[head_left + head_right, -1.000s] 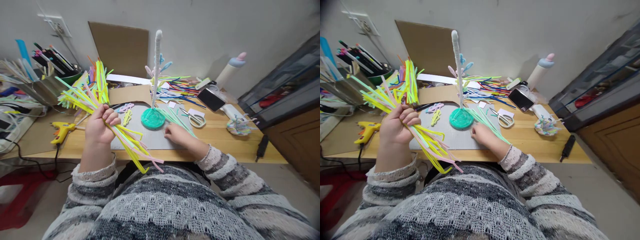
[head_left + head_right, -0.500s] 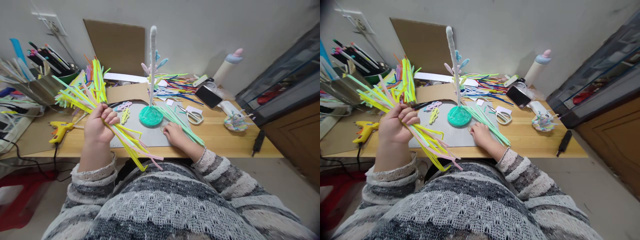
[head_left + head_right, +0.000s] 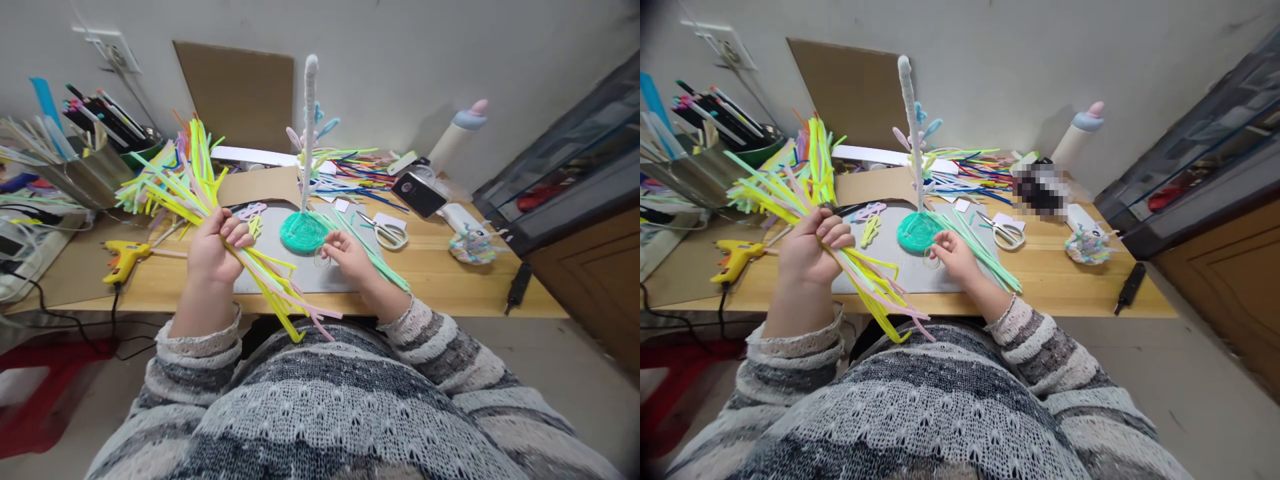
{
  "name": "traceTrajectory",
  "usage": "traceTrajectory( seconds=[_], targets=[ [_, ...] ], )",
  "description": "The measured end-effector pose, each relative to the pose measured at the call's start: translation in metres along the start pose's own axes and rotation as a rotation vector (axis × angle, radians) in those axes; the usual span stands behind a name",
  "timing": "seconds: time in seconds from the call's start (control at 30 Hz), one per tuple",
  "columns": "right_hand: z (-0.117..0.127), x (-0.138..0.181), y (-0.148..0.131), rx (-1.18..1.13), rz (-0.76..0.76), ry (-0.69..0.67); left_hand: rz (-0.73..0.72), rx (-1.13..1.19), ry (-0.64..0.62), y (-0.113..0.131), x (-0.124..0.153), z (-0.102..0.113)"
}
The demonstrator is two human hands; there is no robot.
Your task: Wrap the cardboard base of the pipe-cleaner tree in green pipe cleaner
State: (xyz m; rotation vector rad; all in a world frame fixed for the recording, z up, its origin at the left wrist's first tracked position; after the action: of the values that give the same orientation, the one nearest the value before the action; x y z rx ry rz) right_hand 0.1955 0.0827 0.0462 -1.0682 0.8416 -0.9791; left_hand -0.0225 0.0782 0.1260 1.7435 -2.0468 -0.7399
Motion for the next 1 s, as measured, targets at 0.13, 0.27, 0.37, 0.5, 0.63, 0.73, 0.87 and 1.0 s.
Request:
traceTrajectory(
  seconds=[0.13, 0.27, 0.37, 0.5, 0.63, 0.73, 0.87, 1.0],
  targets=[
    [-0.005, -0.008, -0.029, -0.594, 0.058, 0.033, 0.044, 0.005, -0.043, -0.020, -0.006, -0.010],
    [-0.004, -0.017, -0.061, -0.902, 0.138, -0.018, 0.068, -0.006, -0.096, -0.036, -0.009, -0.018],
    [0.002, -0.018, -0.083, -0.881, 0.186, -0.075, 0.070, -0.037, -0.147, -0.042, -0.010, -0.022],
    [0.007, -0.009, -0.107, -0.777, 0.231, -0.133, 0.074, -0.087, -0.202, -0.045, -0.008, -0.026],
    [0.007, -0.005, -0.121, -0.572, 0.270, -0.170, 0.043, -0.173, -0.285, -0.043, -0.007, -0.033],
    [0.006, -0.013, -0.115, -0.423, 0.199, -0.128, -0.031, -0.271, -0.300, -0.039, -0.008, -0.036],
    [-0.004, -0.024, -0.105, -0.096, 0.168, -0.191, -0.135, -0.372, -0.251, -0.038, -0.010, -0.032],
    [-0.020, -0.027, -0.096, 0.148, 0.166, -0.318, -0.127, -0.482, -0.276, -0.043, -0.012, -0.033]
  ],
)
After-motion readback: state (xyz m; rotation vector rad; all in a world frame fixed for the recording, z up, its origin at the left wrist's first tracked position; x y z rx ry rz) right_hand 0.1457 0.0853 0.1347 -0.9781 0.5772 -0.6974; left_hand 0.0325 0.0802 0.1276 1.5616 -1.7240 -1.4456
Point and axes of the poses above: each hand's wrist, its own x-axis away from the middle knuckle, its own z-axis out of the back of the hand, y = z × x, the point moved 5 cm from there along -x, towards the middle knuckle, and after that the axes turned 14 degrees about -y, right-handed, at the moved point
